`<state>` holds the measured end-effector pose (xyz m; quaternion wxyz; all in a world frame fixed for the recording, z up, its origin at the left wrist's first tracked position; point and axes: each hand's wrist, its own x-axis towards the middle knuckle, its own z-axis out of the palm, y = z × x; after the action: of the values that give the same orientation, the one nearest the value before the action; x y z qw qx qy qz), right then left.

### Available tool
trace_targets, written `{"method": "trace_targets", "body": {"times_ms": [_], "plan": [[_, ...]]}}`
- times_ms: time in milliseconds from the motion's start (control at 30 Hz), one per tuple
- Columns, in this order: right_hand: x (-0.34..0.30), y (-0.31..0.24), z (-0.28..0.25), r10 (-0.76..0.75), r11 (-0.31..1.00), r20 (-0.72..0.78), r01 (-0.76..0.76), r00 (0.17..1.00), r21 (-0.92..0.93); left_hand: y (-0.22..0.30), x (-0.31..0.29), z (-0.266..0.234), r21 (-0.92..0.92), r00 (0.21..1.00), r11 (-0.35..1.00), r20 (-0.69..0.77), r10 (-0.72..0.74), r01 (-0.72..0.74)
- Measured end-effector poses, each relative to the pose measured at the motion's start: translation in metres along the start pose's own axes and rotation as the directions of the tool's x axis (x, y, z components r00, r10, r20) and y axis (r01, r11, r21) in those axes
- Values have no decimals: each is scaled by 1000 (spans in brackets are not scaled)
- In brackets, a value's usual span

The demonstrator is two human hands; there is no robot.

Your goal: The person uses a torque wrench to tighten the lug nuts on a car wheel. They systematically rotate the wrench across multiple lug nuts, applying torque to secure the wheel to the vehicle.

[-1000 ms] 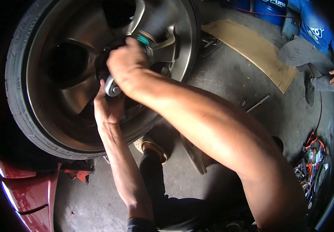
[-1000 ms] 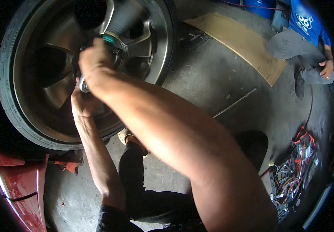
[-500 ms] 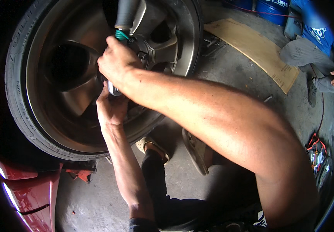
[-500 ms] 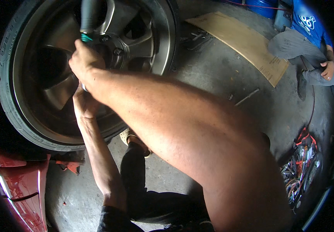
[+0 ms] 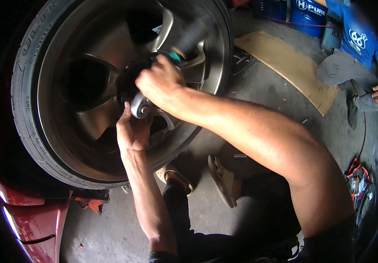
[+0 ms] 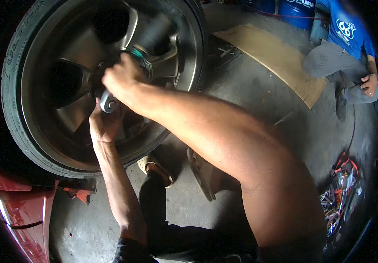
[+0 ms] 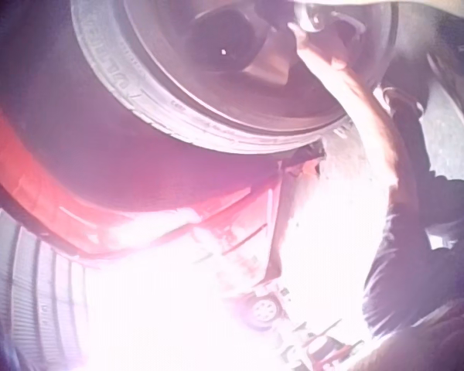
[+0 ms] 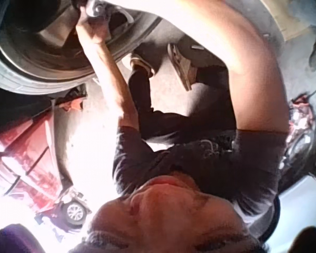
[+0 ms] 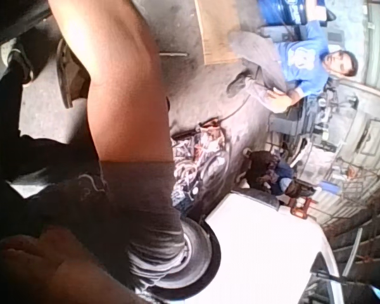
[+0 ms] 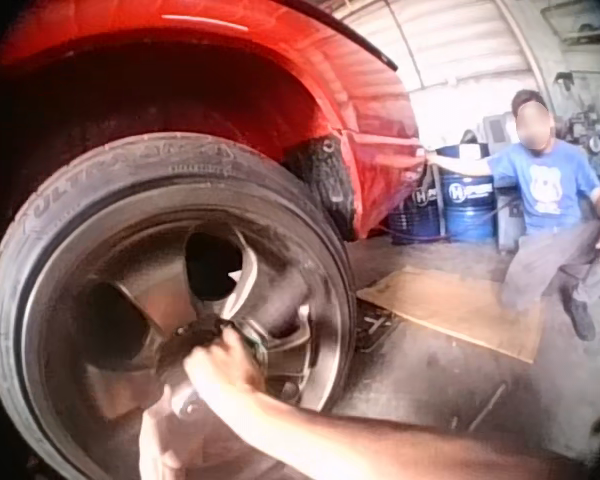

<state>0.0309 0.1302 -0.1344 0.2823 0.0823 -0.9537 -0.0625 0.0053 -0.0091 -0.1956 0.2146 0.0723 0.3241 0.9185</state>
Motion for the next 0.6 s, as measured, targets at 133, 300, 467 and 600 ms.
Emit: {"method": "trace_targets", "body": {"times_ms": [133,300,467,600], "plan": [[8,-1,-6,-13,993,68,21,998,-120,-3,0,6,-27,1000,1000,24,16,-15],[-27,-27,6,391,505,482,-621,784,599,0,-6,17,83,995,996,101,15,-23],[-23,-13,-2,285,623,504,-557,815,549,2,-7,9,-19,986,1000,164,27,-24],[9,-3,-16,-179,930,-86,140,980,-341,1,-1,3,18,998,1000,53,-21,20]]}}
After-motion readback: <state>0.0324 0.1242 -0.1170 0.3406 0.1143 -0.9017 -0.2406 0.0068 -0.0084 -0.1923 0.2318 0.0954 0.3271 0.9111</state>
